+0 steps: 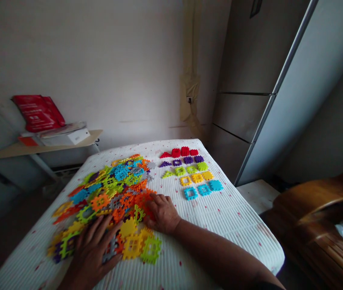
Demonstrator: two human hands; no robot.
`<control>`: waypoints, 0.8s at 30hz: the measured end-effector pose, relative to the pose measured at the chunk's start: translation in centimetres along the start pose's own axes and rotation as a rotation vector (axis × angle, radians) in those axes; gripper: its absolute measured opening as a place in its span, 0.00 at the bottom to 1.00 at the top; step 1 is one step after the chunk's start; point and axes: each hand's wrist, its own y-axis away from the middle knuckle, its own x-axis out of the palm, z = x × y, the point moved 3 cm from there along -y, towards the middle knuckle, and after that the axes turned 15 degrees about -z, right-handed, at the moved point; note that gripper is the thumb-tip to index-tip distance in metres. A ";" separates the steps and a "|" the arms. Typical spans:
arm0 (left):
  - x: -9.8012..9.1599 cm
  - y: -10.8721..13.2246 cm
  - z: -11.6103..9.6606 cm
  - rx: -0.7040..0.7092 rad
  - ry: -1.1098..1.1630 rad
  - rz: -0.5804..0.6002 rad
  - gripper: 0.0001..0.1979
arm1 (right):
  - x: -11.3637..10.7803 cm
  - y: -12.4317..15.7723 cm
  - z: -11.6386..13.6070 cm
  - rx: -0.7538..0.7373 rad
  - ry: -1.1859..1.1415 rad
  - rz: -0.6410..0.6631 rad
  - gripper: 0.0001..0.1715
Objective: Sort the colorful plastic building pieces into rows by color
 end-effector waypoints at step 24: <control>-0.6 -1.7 0.1 -0.042 0.040 -0.009 0.32 | -0.1 0.1 0.1 -0.002 -0.022 -0.066 0.25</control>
